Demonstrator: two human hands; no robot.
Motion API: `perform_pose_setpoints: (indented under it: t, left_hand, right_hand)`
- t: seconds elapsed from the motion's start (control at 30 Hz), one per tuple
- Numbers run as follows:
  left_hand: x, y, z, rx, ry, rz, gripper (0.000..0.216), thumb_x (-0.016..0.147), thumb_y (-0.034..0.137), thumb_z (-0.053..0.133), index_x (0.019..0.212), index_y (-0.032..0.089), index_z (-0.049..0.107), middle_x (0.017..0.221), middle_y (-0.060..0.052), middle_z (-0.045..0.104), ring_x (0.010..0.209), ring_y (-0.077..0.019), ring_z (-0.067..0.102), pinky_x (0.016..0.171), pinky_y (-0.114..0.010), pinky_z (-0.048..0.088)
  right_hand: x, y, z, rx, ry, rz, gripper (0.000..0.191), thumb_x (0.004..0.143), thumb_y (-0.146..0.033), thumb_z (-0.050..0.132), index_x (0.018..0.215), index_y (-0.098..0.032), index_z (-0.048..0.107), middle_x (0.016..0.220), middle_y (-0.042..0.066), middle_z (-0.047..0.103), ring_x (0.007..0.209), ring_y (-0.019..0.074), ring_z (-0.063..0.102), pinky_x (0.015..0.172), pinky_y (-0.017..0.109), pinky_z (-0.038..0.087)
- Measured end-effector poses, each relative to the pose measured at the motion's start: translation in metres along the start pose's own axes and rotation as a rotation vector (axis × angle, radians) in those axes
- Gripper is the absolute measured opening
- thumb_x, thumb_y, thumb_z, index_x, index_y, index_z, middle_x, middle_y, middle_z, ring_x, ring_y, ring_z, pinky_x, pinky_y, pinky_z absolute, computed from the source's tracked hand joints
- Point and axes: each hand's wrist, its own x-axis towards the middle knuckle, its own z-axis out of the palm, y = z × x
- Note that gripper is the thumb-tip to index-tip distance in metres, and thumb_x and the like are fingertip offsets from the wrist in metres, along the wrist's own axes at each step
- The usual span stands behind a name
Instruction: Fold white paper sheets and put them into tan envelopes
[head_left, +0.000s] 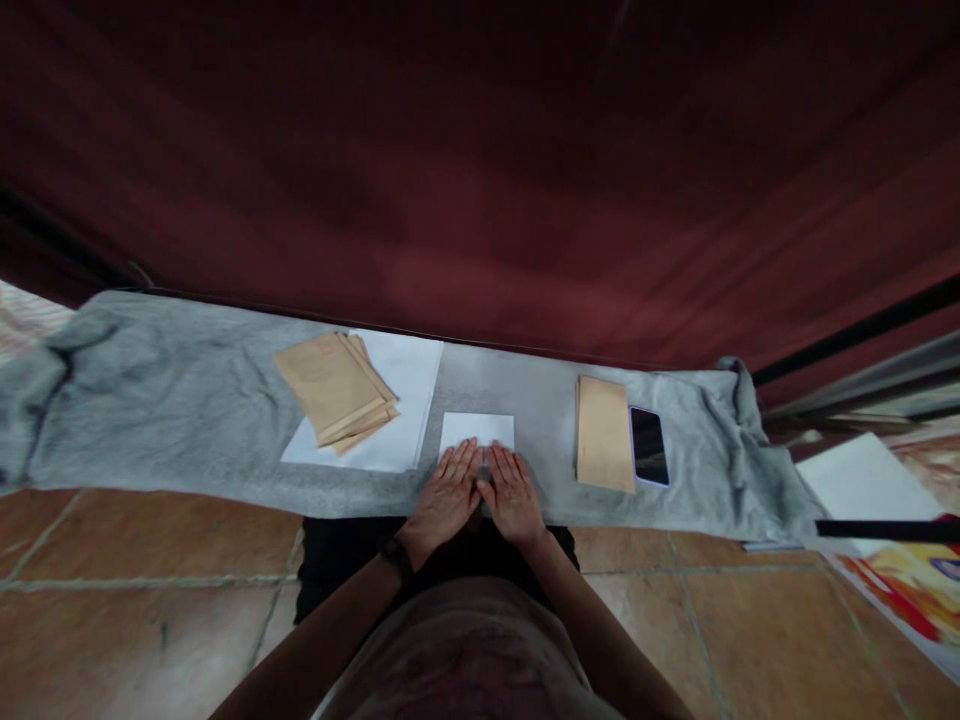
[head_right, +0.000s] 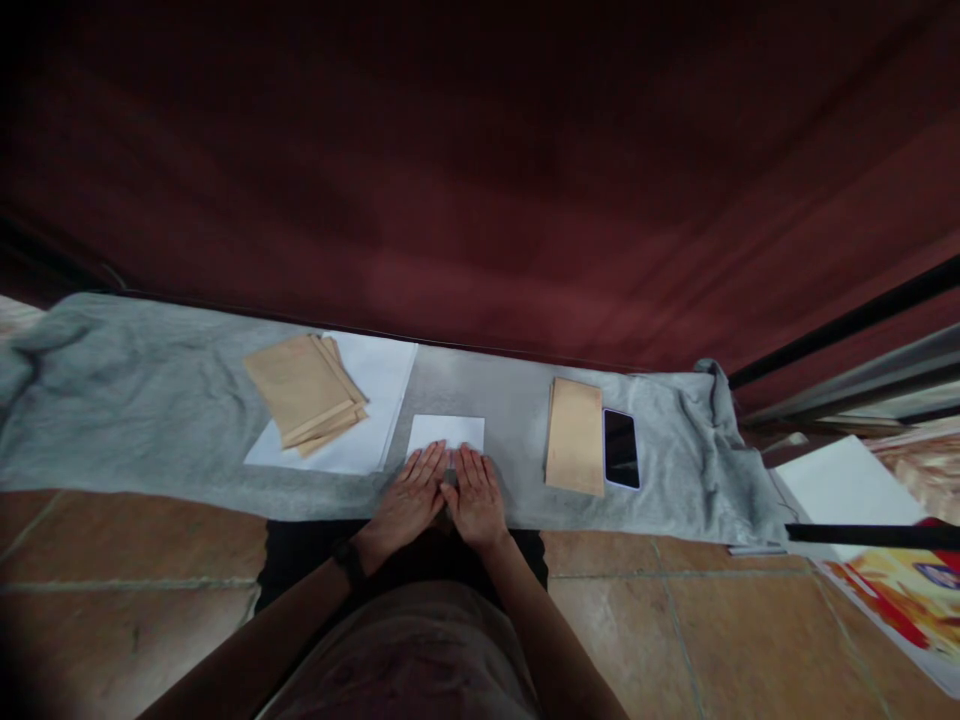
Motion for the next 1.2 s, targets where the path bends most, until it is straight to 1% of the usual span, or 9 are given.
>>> perform_pose_setpoints:
  t: [0.2,0.3,0.5,0.7,0.9,0.97,1.03,1.13,1.2]
  left_hand:
    - [-0.008,-0.004,-0.001,-0.037,0.014,-0.074,0.067,0.101,0.045,0.041,0.155,0.008,0.030,0.161,-0.017,0.033,0.153,-0.0251,0.023,0.125,-0.044,0.022]
    - [-0.012,-0.006,-0.002,-0.045,0.023,-0.117,0.070,0.100,0.050,0.040,0.156,0.009,0.029,0.162,-0.017,0.033,0.153,-0.0254,0.023,0.124,-0.045,0.023]
    - [-0.019,-0.007,0.000,-0.017,0.052,-0.190,0.072,0.100,0.052,0.038,0.156,0.007,0.029,0.161,-0.019,0.032,0.152,-0.0272,0.025,0.124,-0.045,0.025]
    - [-0.023,-0.003,0.005,0.002,0.094,-0.268,0.073,0.101,0.051,0.038,0.155,0.004,0.028,0.160,-0.022,0.033,0.151,-0.0298,0.026,0.122,-0.049,0.028]
    - [-0.016,0.003,0.005,-0.031,0.172,-0.322,0.063,0.102,0.039,0.036,0.154,0.004,0.032,0.157,-0.023,0.037,0.150,-0.0326,0.030,0.121,-0.055,0.028]
    - [-0.007,0.008,0.002,-0.047,0.174,-0.286,0.060,0.102,0.034,0.035,0.154,0.006,0.032,0.158,-0.020,0.037,0.150,-0.0307,0.028,0.122,-0.053,0.028]
    - [0.003,0.016,-0.001,-0.069,0.152,-0.200,0.057,0.102,0.031,0.035,0.155,0.009,0.033,0.160,-0.017,0.036,0.152,-0.0276,0.026,0.123,-0.049,0.027]
    - [0.020,0.027,-0.002,-0.103,0.104,-0.065,0.055,0.102,0.029,0.033,0.154,0.012,0.034,0.162,-0.012,0.034,0.152,-0.0242,0.024,0.125,-0.047,0.025]
    - [0.030,0.031,0.001,-0.116,0.071,-0.019,0.053,0.103,0.030,0.032,0.153,0.014,0.037,0.161,-0.010,0.036,0.152,-0.0227,0.026,0.125,-0.047,0.023]
  right_hand:
    - [-0.010,0.012,-0.004,-0.079,-0.003,0.029,0.059,0.105,-0.039,0.040,0.158,-0.014,0.028,0.159,0.012,0.039,0.146,0.0244,0.037,0.120,0.045,0.031]
    - [-0.013,0.014,-0.004,-0.095,0.004,0.051,0.061,0.104,-0.040,0.042,0.157,-0.012,0.028,0.158,0.013,0.040,0.146,0.0255,0.038,0.120,0.046,0.031]
    - [-0.017,0.015,-0.003,-0.113,0.024,0.079,0.059,0.105,-0.039,0.039,0.157,-0.011,0.030,0.158,0.013,0.039,0.145,0.0267,0.039,0.121,0.048,0.028]
    - [-0.023,0.014,0.002,-0.143,0.093,0.104,0.061,0.106,-0.040,0.039,0.157,-0.010,0.028,0.158,0.015,0.040,0.146,0.0270,0.038,0.122,0.050,0.026]
    - [-0.025,0.013,0.003,-0.157,0.116,0.119,0.060,0.106,-0.040,0.039,0.157,-0.012,0.028,0.157,0.015,0.042,0.145,0.0270,0.039,0.121,0.050,0.027]
    - [-0.024,0.013,0.002,-0.154,0.111,0.118,0.059,0.106,-0.038,0.039,0.157,-0.011,0.030,0.156,0.015,0.042,0.146,0.0272,0.038,0.121,0.051,0.027]
    - [-0.024,0.013,0.002,-0.145,0.101,0.118,0.058,0.106,-0.037,0.039,0.156,-0.010,0.031,0.156,0.016,0.042,0.146,0.0272,0.038,0.121,0.051,0.026]
    - [-0.024,0.013,0.002,-0.137,0.090,0.118,0.056,0.105,-0.031,0.038,0.157,-0.011,0.030,0.156,0.015,0.042,0.147,0.0266,0.036,0.121,0.051,0.025]
    - [-0.025,0.013,0.003,-0.143,0.099,0.113,0.054,0.104,-0.025,0.036,0.157,-0.012,0.031,0.157,0.014,0.042,0.147,0.0258,0.035,0.122,0.051,0.025]
